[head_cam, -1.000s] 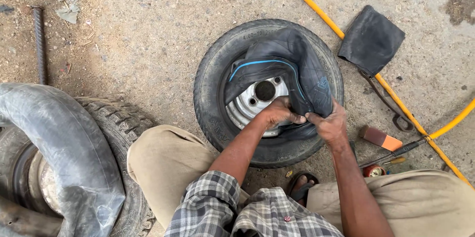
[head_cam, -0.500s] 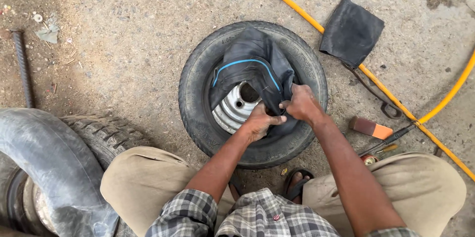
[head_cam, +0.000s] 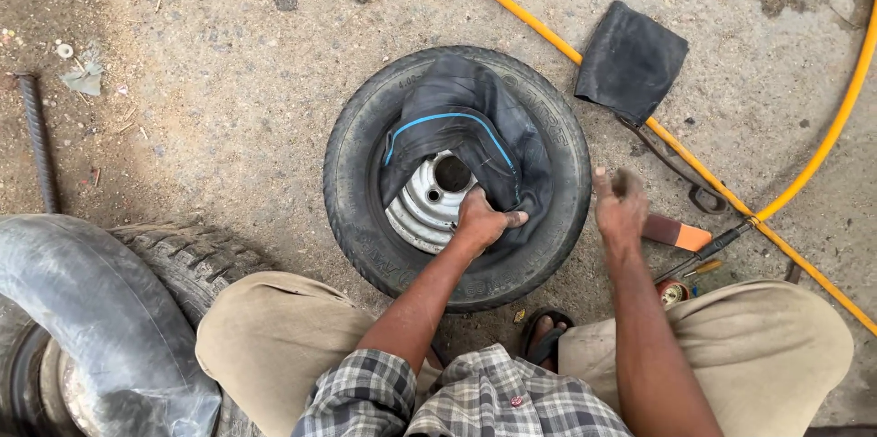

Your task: The person inserts a rubber tube into a tire by hand, tucks a patch inside, and presses the tube into the rim. They then fit the tire onto the wheel rim, pressing the edges down and rotating the assembly to seat the tire completely.

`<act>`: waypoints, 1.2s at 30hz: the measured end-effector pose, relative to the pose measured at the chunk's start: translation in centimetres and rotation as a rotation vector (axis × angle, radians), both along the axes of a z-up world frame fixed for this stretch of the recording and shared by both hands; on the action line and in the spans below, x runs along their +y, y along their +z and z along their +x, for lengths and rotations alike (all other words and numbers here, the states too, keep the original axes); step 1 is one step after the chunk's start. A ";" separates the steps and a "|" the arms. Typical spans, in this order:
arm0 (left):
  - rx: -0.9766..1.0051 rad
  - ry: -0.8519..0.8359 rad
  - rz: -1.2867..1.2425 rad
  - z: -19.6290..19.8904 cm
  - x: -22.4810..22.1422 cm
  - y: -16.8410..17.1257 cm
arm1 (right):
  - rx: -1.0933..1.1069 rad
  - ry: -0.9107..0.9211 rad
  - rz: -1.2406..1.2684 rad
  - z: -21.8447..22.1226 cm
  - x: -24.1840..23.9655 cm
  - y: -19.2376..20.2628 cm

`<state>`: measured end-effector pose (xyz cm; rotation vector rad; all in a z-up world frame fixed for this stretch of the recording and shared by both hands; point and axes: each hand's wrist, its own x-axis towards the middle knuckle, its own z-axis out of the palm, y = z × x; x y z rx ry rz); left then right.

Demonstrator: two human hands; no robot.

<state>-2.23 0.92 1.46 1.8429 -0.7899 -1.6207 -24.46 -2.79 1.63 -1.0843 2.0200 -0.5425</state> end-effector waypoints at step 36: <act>0.012 -0.288 0.089 2.5 -0.1 -2.9 | -0.932 -0.494 0.300 4.8 2.0 3.5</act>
